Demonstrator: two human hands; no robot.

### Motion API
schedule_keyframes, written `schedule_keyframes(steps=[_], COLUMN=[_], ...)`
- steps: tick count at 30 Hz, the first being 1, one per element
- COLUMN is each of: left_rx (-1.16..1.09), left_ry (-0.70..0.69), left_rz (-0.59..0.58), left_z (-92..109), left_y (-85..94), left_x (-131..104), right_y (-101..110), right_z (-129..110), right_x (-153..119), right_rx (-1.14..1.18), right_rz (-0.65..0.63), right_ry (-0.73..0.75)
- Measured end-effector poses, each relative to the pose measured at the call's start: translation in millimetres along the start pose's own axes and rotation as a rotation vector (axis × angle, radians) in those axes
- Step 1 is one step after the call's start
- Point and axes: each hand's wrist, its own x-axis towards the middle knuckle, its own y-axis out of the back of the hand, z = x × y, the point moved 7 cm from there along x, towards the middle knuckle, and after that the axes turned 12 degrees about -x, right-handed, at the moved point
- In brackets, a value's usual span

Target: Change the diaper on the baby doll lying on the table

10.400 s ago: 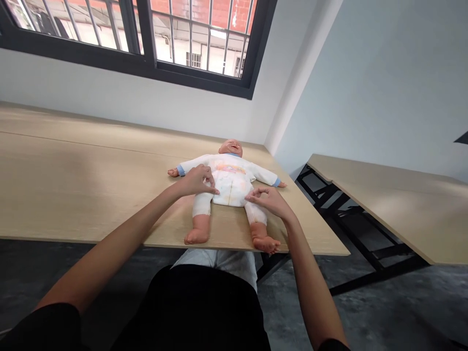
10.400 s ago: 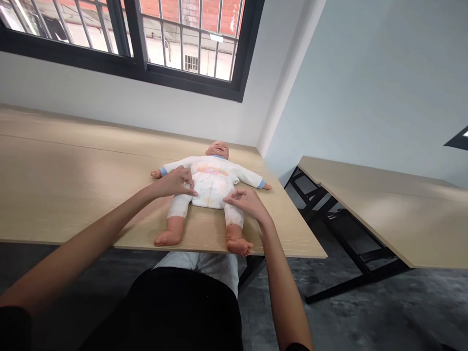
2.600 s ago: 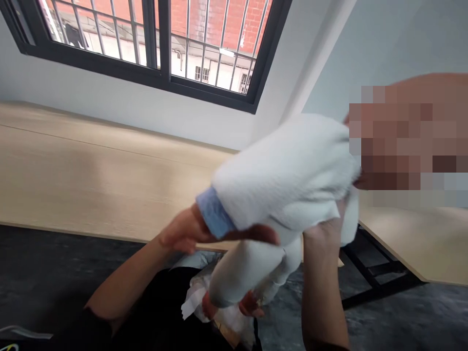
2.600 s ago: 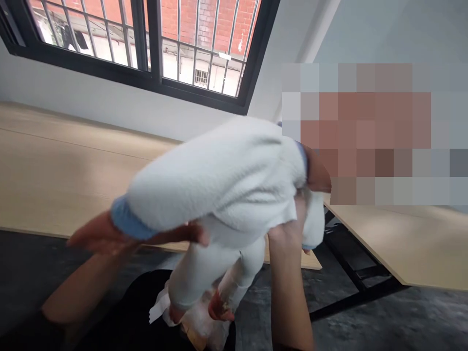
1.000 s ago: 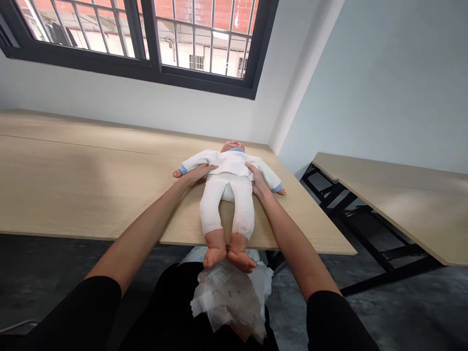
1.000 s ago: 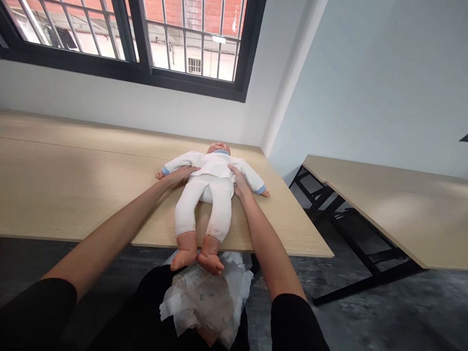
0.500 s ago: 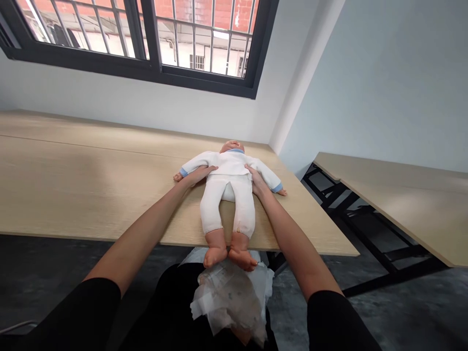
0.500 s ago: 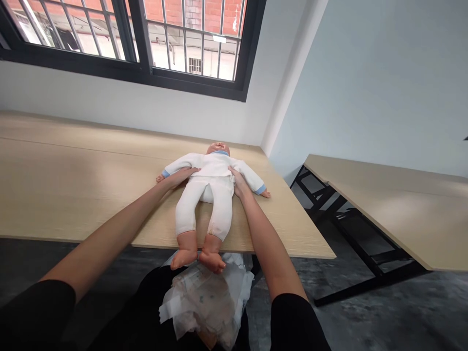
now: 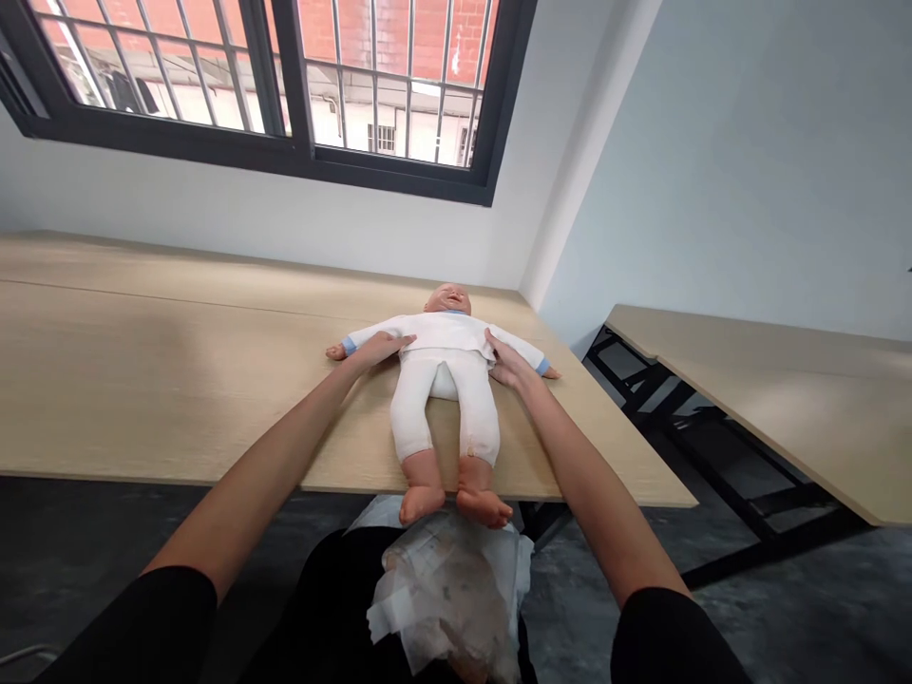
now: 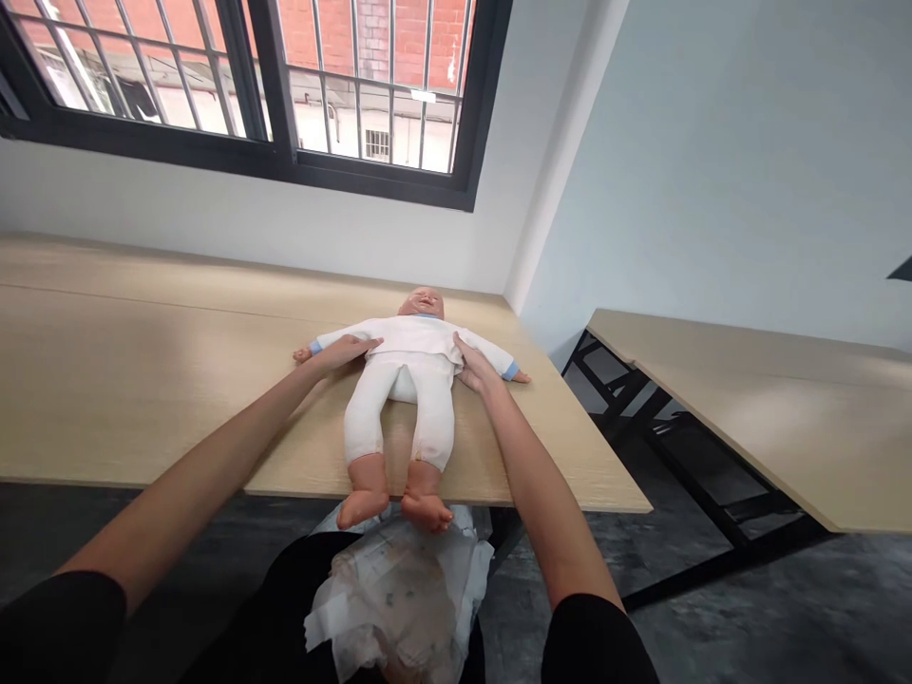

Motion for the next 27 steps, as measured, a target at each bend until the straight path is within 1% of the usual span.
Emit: schedule_keyframes(steps=[2,4,6,7,9,11,13,16,22,27], left_rx=[-0.01,-0.037,-0.083,-0.105,-0.128,-0.107,-0.058,-0.011,0.035,0.056], left_ry=[-0.015,-0.037,-0.044,-0.044,-0.052,-0.069,-0.092,-0.124,-0.176,-0.208], left_rz=[-0.024,-0.043,-0.057,-0.073,-0.124,-0.181,-0.198,-0.155,-0.088,-0.085], left_z=[6.0,13.0,18.1,19.9,22.6,24.2,24.6,24.0,24.5,27.2], left_y=[3.5,7.1,10.1,10.4,8.0,2.4,-2.5,-6.6,-13.6,-18.6], left_x=[-5.2,-10.8,-15.5,-17.2,-19.6,-21.1,-21.4,-20.5,-20.1,-22.0], right_y=[14.0,28.9,38.8,39.6,33.2,22.2,13.2,6.8,7.3,1.8], right_z=[5.2,10.4,10.7,8.8,1.8,-4.5,-8.7,-9.2,-4.8,-3.2], right_x=[-4.6,-12.6,-21.8,-26.0,-32.9,-37.5,-39.9,-40.0,-35.5,-33.6], right_rx=[-0.042,-0.149,-0.261,-0.291,-0.301,-0.329,-0.391,-0.432,-0.445,-0.496], right_rz=[-0.003,0.016,0.045,0.046,0.016,-0.028,-0.043,-0.038,0.064,0.034], right_ry=[-0.054,-0.105,-0.101,-0.073,0.022,0.109,0.173,0.215,0.285,0.338])
